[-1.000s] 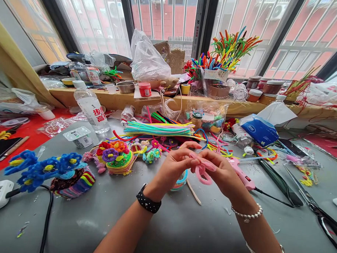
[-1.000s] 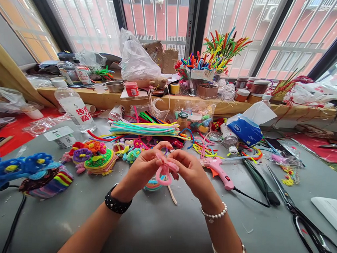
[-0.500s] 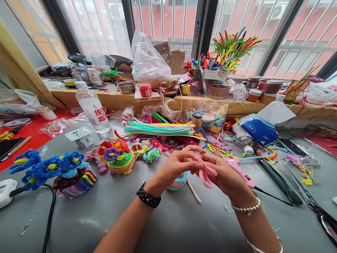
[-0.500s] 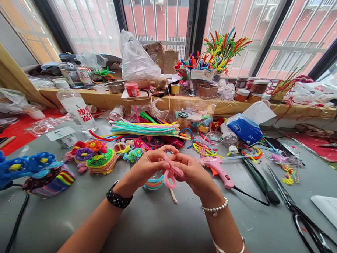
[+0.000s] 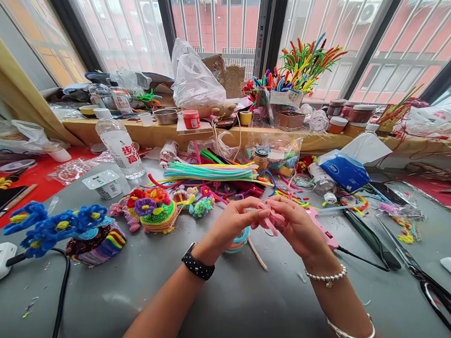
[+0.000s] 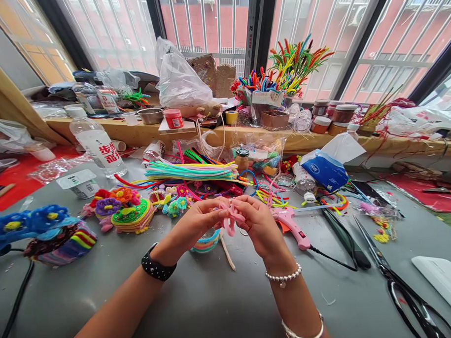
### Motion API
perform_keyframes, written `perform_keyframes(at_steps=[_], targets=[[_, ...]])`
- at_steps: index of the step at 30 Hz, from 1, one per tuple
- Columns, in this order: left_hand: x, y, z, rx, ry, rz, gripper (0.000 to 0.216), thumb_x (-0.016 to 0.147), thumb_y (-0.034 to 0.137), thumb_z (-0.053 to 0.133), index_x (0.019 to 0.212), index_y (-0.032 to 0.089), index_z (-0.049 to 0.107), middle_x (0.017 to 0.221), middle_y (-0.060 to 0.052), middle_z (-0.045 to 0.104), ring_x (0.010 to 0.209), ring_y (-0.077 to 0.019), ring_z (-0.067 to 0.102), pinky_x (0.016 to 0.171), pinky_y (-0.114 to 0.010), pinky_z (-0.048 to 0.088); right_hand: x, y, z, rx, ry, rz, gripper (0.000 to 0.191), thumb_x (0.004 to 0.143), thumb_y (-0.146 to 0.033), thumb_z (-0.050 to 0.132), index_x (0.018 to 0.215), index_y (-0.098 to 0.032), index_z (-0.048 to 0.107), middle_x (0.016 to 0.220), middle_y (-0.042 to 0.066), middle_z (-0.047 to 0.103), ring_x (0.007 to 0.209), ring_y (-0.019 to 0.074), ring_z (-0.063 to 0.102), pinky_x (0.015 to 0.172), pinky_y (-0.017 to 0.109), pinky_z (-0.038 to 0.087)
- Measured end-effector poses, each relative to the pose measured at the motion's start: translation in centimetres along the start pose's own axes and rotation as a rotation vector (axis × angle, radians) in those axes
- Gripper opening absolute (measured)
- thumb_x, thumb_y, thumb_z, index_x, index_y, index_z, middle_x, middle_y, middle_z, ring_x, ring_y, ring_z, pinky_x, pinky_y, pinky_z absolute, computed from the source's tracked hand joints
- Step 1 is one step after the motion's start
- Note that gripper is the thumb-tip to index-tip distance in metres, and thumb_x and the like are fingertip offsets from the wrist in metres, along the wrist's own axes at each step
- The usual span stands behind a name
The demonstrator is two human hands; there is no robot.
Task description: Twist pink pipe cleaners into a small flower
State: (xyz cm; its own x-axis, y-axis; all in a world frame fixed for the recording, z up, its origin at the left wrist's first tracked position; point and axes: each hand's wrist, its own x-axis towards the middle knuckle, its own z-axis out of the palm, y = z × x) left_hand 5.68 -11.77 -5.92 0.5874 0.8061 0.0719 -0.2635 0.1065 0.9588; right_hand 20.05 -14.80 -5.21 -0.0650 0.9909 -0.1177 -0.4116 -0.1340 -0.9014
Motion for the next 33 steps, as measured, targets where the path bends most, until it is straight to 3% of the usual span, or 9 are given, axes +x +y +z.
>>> perform_keyframes(at_steps=[4,10,14,17,24,33], targets=[[-0.1,-0.4,0.2,-0.086,-0.008,-0.103,0.022,0.068,0.035,0.068,0.072,0.013,0.066,0.066,-0.003,0.058,0.060,-0.0093,0.049,0.059,-0.022,0.037,0.0,0.2,0.0,0.019,-0.061,0.016,0.015,0.064,-0.028,0.070,0.066,-0.017,0.060,0.063,-0.002,0.058,0.057,0.0100,0.053,0.054,0.022,0.042],[-0.3,-0.6,1.1,-0.230,-0.115,-0.199,0.023,0.066,0.034,0.071,0.067,0.012,0.066,0.063,-0.003,0.062,0.057,-0.0073,0.051,0.058,-0.019,0.038,0.5,0.5,-0.1,0.056,0.141,-0.047,0.018,0.056,-0.026,0.074,0.064,-0.017,0.060,0.054,-0.006,0.049,0.045,0.0060,0.039,0.041,0.020,0.030],[-0.3,-0.6,1.3,-0.271,-0.058,-0.208,0.021,0.064,0.031,0.074,0.065,0.012,0.066,0.064,-0.003,0.062,0.056,-0.0059,0.049,0.054,-0.017,0.035,0.9,0.8,-0.3,0.109,0.219,-0.140,0.020,0.056,-0.027,0.074,0.064,-0.017,0.058,0.050,-0.008,0.041,0.043,0.0050,0.031,0.039,0.019,0.025],[-0.2,-0.6,1.1,-0.268,-0.032,-0.184,0.020,0.064,0.030,0.073,0.065,0.012,0.066,0.064,-0.003,0.061,0.056,-0.0060,0.047,0.053,-0.018,0.033,0.9,0.9,-0.3,0.120,0.176,-0.139,0.021,0.059,-0.028,0.073,0.065,-0.018,0.056,0.052,-0.007,0.041,0.044,0.0053,0.032,0.040,0.018,0.027],[-0.2,-0.3,1.0,-0.228,0.040,-0.109,0.021,0.062,0.032,0.074,0.065,0.012,0.067,0.063,-0.002,0.060,0.057,-0.0070,0.047,0.054,-0.019,0.033,0.3,0.5,-0.3,0.069,-0.198,0.024,0.019,0.070,-0.034,0.067,0.067,-0.017,0.058,0.060,-0.004,0.052,0.054,0.0072,0.046,0.053,0.020,0.039],[-0.4,-0.3,1.4,-0.130,-0.047,-0.137,0.023,0.068,0.035,0.069,0.064,0.012,0.067,0.069,-0.007,0.065,0.063,-0.0107,0.051,0.058,-0.022,0.034,0.0,0.1,-0.1,-0.018,-0.132,-0.014,0.024,0.067,-0.035,0.069,0.064,-0.017,0.053,0.049,-0.006,0.051,0.041,0.0066,0.044,0.041,0.019,0.032]])
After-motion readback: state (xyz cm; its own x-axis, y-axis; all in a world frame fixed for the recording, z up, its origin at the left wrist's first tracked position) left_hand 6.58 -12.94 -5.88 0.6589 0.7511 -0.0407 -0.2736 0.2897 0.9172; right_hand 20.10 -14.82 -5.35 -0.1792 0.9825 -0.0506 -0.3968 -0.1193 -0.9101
